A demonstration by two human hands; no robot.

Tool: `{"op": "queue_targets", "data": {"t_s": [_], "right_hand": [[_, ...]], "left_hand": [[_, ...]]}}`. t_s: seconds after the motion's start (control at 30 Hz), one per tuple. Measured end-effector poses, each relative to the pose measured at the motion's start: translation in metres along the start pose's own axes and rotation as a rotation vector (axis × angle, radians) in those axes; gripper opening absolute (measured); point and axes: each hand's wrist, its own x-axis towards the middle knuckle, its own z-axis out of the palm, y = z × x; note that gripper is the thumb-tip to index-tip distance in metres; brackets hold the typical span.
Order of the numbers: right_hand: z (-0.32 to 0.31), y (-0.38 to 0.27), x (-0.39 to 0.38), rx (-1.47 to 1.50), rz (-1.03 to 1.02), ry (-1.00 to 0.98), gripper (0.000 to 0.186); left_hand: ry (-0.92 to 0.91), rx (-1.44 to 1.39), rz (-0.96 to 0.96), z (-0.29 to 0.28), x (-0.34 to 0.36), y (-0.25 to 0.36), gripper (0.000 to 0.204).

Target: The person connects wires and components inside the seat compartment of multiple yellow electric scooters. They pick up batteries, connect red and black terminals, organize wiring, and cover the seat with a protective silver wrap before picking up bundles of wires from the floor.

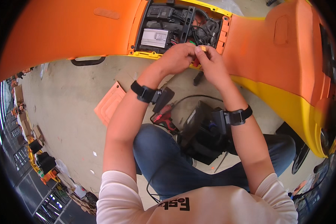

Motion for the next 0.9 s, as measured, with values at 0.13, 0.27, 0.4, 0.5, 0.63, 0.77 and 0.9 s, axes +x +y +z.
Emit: {"op": "queue_targets", "data": {"t_s": [0.13,0.27,0.4,0.5,0.63,0.77,0.9], "right_hand": [[-0.008,0.009,-0.026,-0.053,-0.139,-0.064,0.023],[0.004,0.022,-0.060,-0.295,-0.475,0.035,0.020],[0.000,0.020,-0.063,-0.417,-0.613,0.061,0.019],[-0.006,0.017,-0.061,-0.457,-0.617,0.034,0.020],[-0.010,0.010,-0.059,-0.413,-0.517,0.019,0.025],[-0.022,0.001,-0.050,-0.311,-0.379,-0.092,0.033],[-0.024,0.009,-0.047,-0.231,-0.317,-0.037,0.040]], "left_hand": [[-0.139,-0.359,-0.147,-0.014,-0.021,0.013,0.027],[0.188,-0.482,-0.339,-0.012,-0.022,-0.004,0.030],[0.179,-0.024,-0.178,0.007,0.003,-0.008,0.036],[0.227,0.404,-0.049,0.018,0.014,-0.018,0.036],[0.273,0.366,-0.115,0.013,0.017,-0.019,0.024],[0.329,0.286,-0.126,0.008,0.011,-0.026,0.017],[0.329,0.245,-0.055,0.009,-0.002,-0.033,0.014]]}}
